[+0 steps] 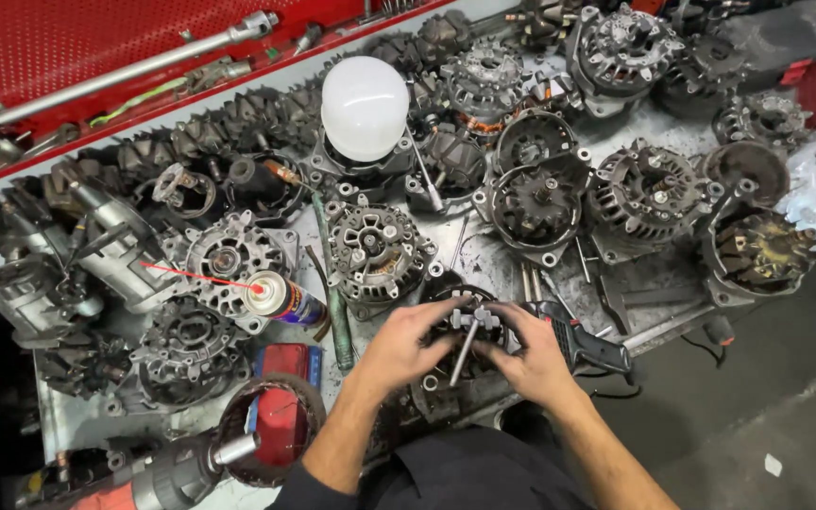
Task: Disassembling and inspecting automotive alternators on a workbench.
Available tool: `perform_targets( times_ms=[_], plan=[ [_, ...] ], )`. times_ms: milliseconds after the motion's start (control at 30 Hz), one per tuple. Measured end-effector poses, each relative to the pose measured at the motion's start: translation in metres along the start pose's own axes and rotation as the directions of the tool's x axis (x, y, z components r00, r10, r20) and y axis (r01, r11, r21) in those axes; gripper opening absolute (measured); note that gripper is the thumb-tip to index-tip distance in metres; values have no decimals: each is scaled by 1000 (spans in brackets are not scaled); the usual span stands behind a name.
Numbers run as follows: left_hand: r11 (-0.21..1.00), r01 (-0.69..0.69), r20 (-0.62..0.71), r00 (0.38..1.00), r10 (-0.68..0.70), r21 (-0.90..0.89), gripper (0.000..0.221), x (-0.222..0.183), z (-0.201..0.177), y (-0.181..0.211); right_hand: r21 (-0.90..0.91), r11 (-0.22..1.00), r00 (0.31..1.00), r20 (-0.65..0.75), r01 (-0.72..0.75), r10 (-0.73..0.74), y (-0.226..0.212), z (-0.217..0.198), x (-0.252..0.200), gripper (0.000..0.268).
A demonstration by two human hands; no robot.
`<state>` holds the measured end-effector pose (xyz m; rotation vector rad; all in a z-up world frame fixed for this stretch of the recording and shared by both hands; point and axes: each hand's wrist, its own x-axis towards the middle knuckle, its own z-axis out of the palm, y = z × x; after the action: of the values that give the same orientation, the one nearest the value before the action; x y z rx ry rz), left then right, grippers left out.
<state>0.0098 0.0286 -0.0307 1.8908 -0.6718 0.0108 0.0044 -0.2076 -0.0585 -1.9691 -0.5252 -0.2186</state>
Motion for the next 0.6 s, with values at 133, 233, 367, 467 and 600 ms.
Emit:
perform_targets(
  times_ms=[133,233,367,467,600],
  plan=[
    [1000,-24,3,1000,24,4,50,2,4,-3,-27,1000,1000,-16,-1,1,-7,2,-1,47],
    [999,0,-17,1000,-1,-53,49,0,7,-7,-90,996,1000,-16,-9,7,0,1,-5,48],
    [999,9,-79,997,-13,-54,45,-1,13,-7,-152,988,1000,7,21,-20,4,-3,-7,47],
    [998,0,-97,995,-7,-66,42,-2,19,-15,-180,983,999,49,32,-23,5,-7,-6,50],
    [995,-46,-156,987,31,-92,38,-2,19,2,-232,972,991,133,29,2,-9,-18,1,52]
  ],
)
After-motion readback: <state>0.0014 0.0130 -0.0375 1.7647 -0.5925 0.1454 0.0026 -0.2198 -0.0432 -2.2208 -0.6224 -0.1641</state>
